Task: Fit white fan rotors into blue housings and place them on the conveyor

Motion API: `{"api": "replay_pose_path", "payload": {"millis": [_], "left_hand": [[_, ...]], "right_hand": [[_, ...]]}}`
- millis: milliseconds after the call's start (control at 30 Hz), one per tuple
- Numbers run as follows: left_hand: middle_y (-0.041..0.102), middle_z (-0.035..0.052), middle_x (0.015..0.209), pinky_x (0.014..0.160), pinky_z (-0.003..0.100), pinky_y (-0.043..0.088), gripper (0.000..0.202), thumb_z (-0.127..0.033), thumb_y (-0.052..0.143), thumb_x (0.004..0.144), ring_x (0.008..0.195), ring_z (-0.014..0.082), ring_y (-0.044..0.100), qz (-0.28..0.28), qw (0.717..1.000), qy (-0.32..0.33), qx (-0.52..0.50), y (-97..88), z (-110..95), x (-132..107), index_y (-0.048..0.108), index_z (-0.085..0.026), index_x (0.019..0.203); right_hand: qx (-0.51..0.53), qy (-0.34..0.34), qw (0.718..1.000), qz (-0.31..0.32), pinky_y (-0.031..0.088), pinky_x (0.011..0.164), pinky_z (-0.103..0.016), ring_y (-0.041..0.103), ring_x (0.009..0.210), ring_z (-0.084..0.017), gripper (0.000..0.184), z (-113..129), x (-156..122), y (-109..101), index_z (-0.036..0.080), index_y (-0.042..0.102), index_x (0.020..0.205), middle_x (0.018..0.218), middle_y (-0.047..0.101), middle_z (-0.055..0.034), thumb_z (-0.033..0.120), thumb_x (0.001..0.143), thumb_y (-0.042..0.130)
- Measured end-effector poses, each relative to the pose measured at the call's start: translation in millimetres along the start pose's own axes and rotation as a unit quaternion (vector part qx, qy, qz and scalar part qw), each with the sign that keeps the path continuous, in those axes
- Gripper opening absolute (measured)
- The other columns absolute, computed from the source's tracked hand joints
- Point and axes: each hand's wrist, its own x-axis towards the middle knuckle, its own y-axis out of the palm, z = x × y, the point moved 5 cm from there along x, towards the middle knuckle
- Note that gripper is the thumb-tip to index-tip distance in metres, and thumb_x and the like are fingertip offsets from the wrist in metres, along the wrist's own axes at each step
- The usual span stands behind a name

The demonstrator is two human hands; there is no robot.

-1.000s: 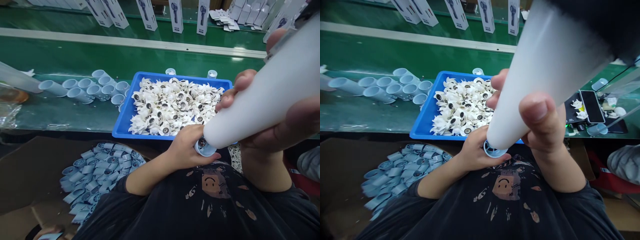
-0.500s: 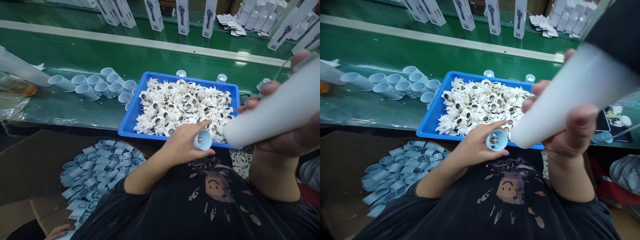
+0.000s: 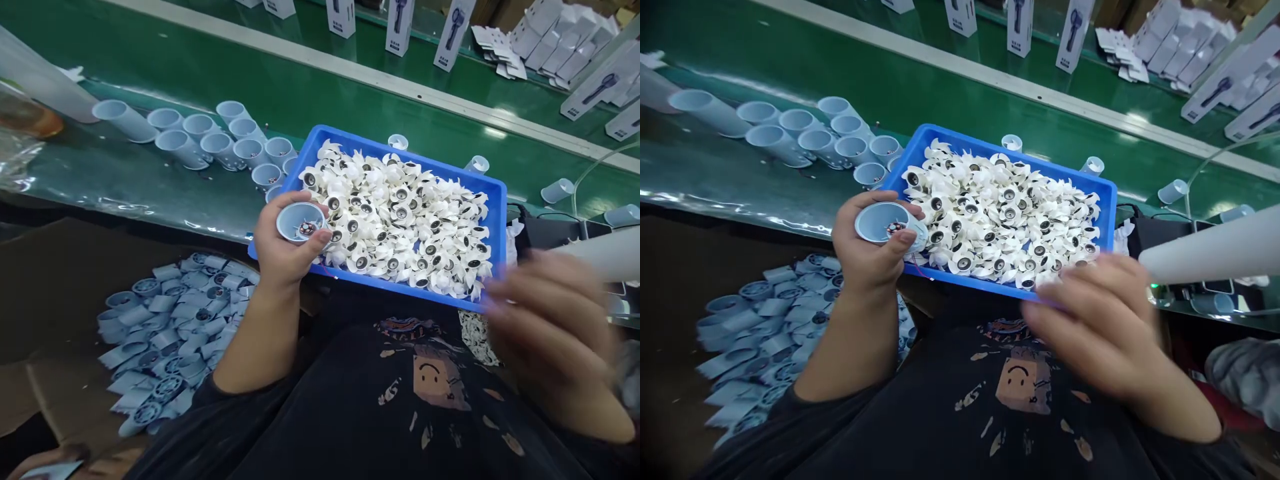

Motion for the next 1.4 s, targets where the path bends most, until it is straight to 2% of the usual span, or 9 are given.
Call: {"api": "replay_pose_path", "payload": {"millis": [100,233,467,600,800,867,1033,1133,1400], "left_hand": [[0.073,0.0014,0.087,0.069,0.030,0.056,0.047,-0.045,0.084,0.068,0.076,0.0167,0.070,0.005,0.999,-0.026,-0.022,-2.4,2,0,0.065,-0.025,0.106],[0.073,0.0023,0.087,0.070,0.031,0.055,0.051,-0.047,0.084,0.067,0.077,0.0176,0.069,0.014,0.998,-0.061,-0.024,-4.9,7,-2,0.063,-0.024,0.107],[0.070,0.0036,0.089,0.074,0.035,0.056,0.058,-0.053,0.081,0.069,0.078,0.0196,0.068,0.003,0.999,-0.045,0.007,-6.3,8,-1,0.055,-0.025,0.114],[0.068,0.0078,0.108,0.081,0.039,0.058,0.064,-0.056,0.072,0.076,0.095,0.0249,0.068,0.056,0.997,-0.020,-0.039,-3.6,-14,-12,0.048,-0.029,0.128],[0.067,0.0127,0.124,0.097,0.044,0.054,0.062,-0.045,0.074,0.080,0.112,0.0294,0.065,0.306,0.947,-0.014,0.097,27.9,-50,-40,0.053,-0.024,0.134],[0.063,0.0132,0.131,0.101,0.047,0.052,0.063,-0.046,0.076,0.078,0.119,0.0308,0.062,0.327,0.935,0.037,0.129,36.9,-58,-42,0.055,-0.025,0.134],[0.066,0.0116,0.128,0.099,0.042,0.054,0.064,-0.039,0.073,0.083,0.116,0.0265,0.065,0.328,0.932,0.087,0.126,47.2,-65,-42,0.048,-0.026,0.140],[0.069,0.0115,0.123,0.095,0.038,0.056,0.058,-0.035,0.071,0.085,0.111,0.0242,0.068,0.328,0.929,0.113,0.128,50.2,-71,-46,0.049,-0.024,0.138],[0.073,0.0081,0.112,0.090,0.039,0.058,0.059,-0.021,0.073,0.081,0.105,0.0224,0.070,0.221,0.943,0.167,0.186,55.4,-88,-58,0.050,-0.026,0.136]], "right_hand": [[-0.175,-0.033,0.970,0.164,0.053,0.094,-0.049,0.063,0.109,-0.027,0.028,-17,36,50,0.021,0.070,0.111,0.116,0.068,-0.0092,0.010,0.089,0.056],[-0.243,-0.032,0.921,0.302,0.055,0.078,-0.041,0.066,0.090,-0.025,0.040,-43,66,93,0.023,0.070,0.110,0.104,0.070,-0.0081,-0.001,0.084,0.052],[-0.160,-0.033,0.948,0.272,0.049,0.088,-0.046,0.061,0.099,-0.026,0.022,-34,63,88,0.019,0.065,0.105,0.108,0.064,-0.0108,0.010,0.088,0.053],[0.045,0.018,0.973,0.227,0.055,0.079,-0.035,0.064,0.092,-0.017,0.028,-27,37,72,0.019,0.046,0.124,0.110,0.062,-0.0109,0.027,0.099,0.036],[0.549,0.218,0.776,0.222,0.055,0.072,-0.025,0.064,0.074,-0.011,0.039,-21,-5,80,0.023,0.054,0.109,0.086,0.063,0.0004,0.046,0.082,0.069],[0.527,0.204,0.803,0.187,0.054,0.070,-0.026,0.061,0.073,-0.011,0.037,-17,-6,78,0.023,0.056,0.105,0.087,0.063,0.0001,0.046,0.081,0.071],[0.144,-0.065,0.986,0.047,0.051,0.077,-0.032,0.060,0.086,-0.016,0.016,15,-4,47,0.019,0.063,0.104,0.096,0.066,-0.0054,0.026,0.090,0.062],[-0.008,-0.171,0.985,0.036,0.050,0.078,-0.034,0.060,0.086,-0.019,0.014,33,-8,41,0.015,0.067,0.102,0.093,0.064,-0.0082,0.020,0.091,0.060],[-0.019,-0.177,0.983,0.050,0.045,0.069,-0.032,0.052,0.077,-0.017,0.007,32,-1,51,0.021,0.074,0.088,0.084,0.053,-0.0043,0.024,0.087,0.068]]}}
